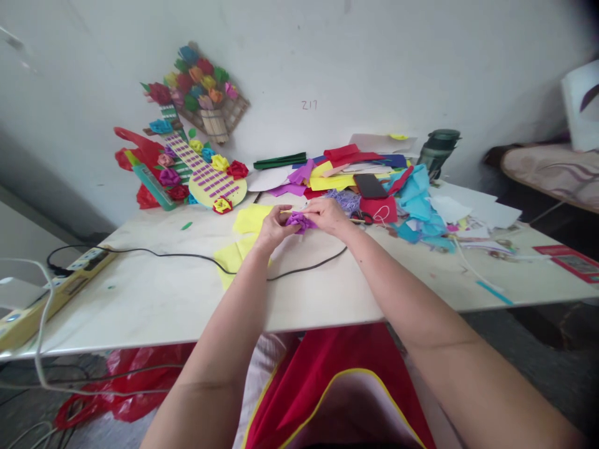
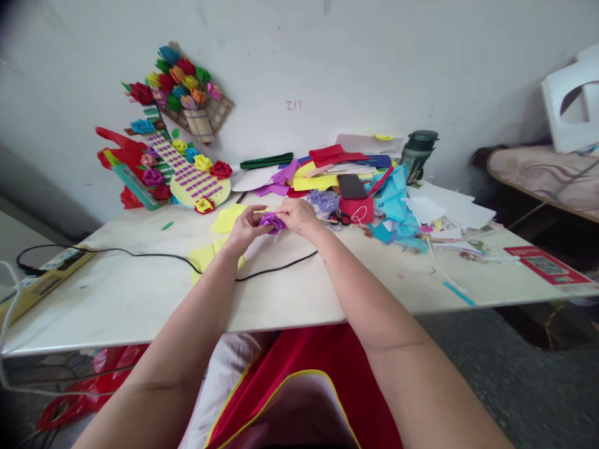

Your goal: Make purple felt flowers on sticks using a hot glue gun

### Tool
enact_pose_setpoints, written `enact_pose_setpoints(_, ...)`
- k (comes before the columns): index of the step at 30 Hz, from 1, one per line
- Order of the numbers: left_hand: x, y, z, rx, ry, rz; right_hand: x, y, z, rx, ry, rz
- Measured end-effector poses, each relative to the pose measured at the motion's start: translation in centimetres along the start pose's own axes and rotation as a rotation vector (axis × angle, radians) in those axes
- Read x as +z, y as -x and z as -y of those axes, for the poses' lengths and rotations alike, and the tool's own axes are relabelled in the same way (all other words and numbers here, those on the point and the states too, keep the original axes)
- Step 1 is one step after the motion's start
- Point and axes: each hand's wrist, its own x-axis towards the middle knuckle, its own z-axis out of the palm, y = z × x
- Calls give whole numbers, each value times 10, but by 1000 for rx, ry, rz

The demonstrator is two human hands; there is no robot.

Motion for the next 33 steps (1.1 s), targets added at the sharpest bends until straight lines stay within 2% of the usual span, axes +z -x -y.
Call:
enact_pose_setpoints(6,2,-1,4,24,15,-24,0,0,1,27,28,4)
enact_pose_setpoints(14,-2,-2,6,-19,-24,-20,-2,-1,3,58,33,12)
enact_pose_setpoints(21,-1,0,1,-39,-74,-15,0,0,2,14,20,-12)
enact_pose_setpoints(33,0,-1,4,75,-329,-170,0,-1,2,3,-34,-72)
